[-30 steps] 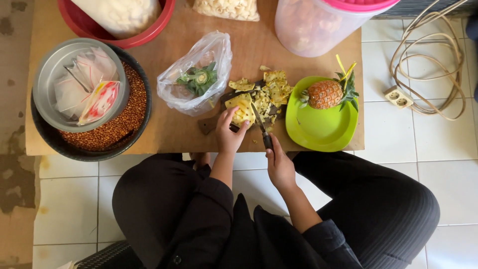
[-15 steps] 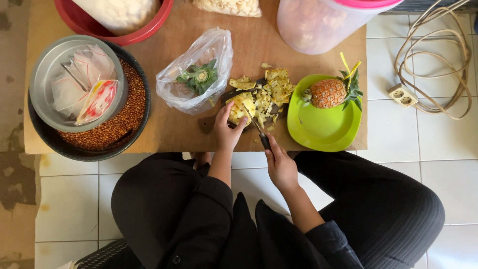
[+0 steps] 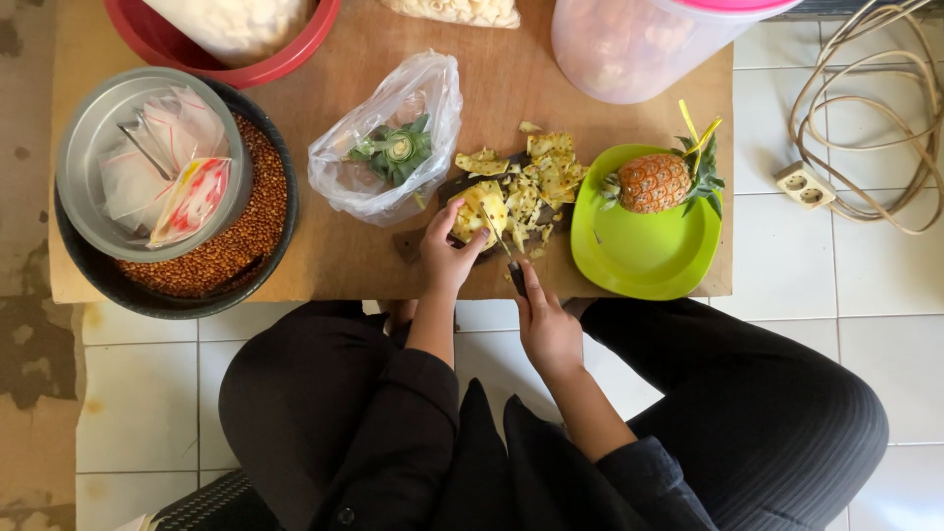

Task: A person uses a knife to peel the skin and remove the eyes from a pineapple on a wooden surface.

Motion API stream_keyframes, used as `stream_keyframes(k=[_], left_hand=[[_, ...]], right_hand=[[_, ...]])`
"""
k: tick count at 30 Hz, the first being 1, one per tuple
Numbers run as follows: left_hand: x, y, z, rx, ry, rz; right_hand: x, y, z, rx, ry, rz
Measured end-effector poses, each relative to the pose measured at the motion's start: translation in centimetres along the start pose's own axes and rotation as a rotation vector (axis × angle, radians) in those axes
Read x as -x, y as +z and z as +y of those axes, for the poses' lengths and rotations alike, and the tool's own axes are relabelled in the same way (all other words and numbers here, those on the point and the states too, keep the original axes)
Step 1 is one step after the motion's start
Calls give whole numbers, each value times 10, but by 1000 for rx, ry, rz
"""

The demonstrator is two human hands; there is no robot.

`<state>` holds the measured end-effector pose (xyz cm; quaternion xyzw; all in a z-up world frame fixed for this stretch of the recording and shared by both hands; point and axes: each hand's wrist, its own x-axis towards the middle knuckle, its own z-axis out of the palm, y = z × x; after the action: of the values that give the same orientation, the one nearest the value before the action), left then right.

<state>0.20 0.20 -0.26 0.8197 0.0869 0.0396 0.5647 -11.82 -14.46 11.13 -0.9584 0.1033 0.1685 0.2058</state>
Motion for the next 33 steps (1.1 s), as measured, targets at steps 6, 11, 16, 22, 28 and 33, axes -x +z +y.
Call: stream_keyframes(k=[6, 11, 16, 22, 28, 33], left_hand=[[-8, -1, -9, -22, 26, -20], [-8, -3, -5, -22, 51, -31], [-11, -1, -7, -2, 75, -23], [-12, -3, -11, -27, 99, -8], [-6, -7, -5, 35, -6, -38], [-6, -10, 4, 50, -13, -46]], right_hand=[[-28, 18, 1, 32, 6, 65], [-19, 18, 2, 64, 30, 67], [7, 3, 11, 50, 69, 33], [19, -9, 21, -66, 117, -12], [4, -38, 16, -334, 103, 95], [-25, -19, 19, -663, 103, 126]])
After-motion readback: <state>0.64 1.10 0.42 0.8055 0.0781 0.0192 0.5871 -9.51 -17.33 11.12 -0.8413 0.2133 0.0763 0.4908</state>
